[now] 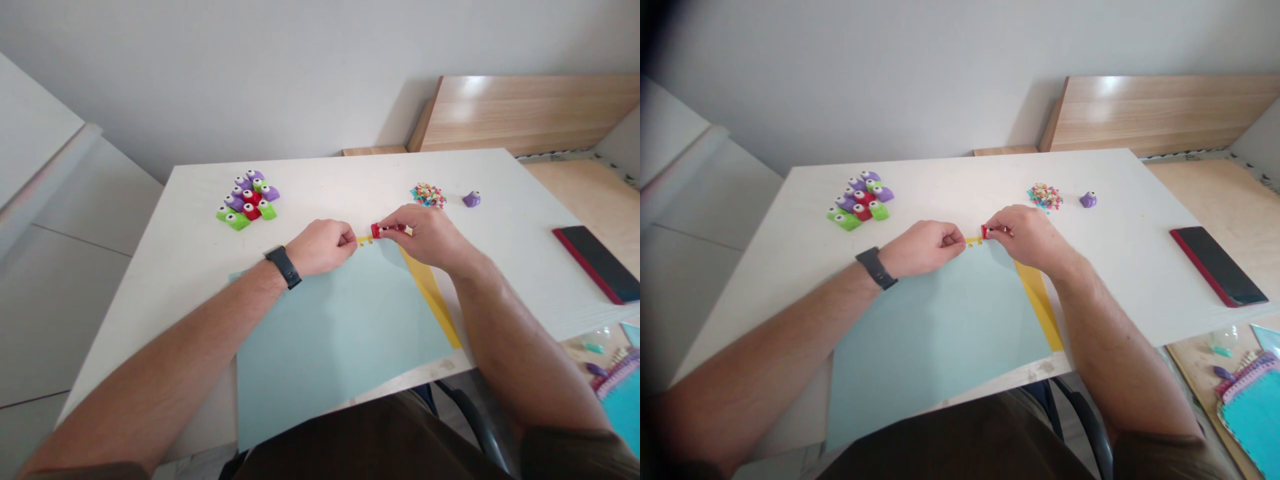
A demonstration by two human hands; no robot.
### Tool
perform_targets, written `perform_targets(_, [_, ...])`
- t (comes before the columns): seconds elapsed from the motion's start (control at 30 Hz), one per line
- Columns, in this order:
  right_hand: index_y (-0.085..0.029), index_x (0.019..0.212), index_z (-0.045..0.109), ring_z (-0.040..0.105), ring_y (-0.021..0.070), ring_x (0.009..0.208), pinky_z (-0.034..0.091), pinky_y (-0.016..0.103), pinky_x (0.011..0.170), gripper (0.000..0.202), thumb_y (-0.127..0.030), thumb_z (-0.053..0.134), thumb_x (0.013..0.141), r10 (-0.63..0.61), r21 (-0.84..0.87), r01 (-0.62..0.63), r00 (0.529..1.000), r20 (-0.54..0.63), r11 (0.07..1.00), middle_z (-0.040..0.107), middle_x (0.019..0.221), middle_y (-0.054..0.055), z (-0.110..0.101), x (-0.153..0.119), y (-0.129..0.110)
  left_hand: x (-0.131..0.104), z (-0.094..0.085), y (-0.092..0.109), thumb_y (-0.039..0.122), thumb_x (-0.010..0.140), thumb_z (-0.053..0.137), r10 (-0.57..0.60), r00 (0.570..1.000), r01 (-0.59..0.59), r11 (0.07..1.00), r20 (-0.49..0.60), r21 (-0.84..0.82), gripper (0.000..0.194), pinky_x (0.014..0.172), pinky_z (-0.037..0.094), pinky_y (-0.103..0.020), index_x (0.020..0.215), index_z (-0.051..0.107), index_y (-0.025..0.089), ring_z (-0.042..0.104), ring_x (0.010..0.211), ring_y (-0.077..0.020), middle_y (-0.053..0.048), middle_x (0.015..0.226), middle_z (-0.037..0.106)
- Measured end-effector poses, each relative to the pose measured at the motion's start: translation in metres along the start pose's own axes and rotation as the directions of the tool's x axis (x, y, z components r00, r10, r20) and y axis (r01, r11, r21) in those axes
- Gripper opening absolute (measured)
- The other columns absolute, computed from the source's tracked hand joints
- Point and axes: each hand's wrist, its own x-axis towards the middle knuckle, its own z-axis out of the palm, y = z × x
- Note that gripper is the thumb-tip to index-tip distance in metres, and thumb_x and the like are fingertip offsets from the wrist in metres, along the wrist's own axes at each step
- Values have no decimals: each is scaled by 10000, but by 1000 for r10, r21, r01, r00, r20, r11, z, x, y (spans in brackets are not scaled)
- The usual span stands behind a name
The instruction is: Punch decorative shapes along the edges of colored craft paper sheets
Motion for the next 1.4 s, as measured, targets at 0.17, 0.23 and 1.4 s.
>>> perform_targets(0.17, [-210, 928, 789, 672, 213, 821, 483, 342, 779, 123, -212, 667, 906, -1, -17, 1, 1000, -14, 1000, 764, 865, 57, 2, 1, 2, 0, 0, 1, 359, 878, 576, 2, 1000, -2, 1000, 5, 2, 215, 678, 492, -256, 888, 735, 215, 701, 752, -169, -8, 838, 774])
perform_targets(0.23, [-218, 929, 789, 670, 211, 810, 484, 344, 775, 122, -221, 669, 906, 4, -5, -4, 1000, -10, 1000, 763, 856, 53, 1, 0, 2, 0, -1, 1, 357, 879, 576, 1, 1000, -1, 1000, 9, 8, 216, 680, 493, -256, 890, 736, 213, 699, 752, -170, -12, 839, 773])
perform_targets(1.4, [-209, 929, 789, 669, 206, 806, 491, 335, 757, 109, -178, 692, 889, -11, 4, 11, 999, -35, 1000, 762, 858, 47, -1, -1, 2, 0, 0, 2, 341, 878, 582, 6, 1000, -6, 1000, -6, 30, 205, 679, 482, -262, 873, 733, 203, 697, 761, -173, -12, 851, 775])
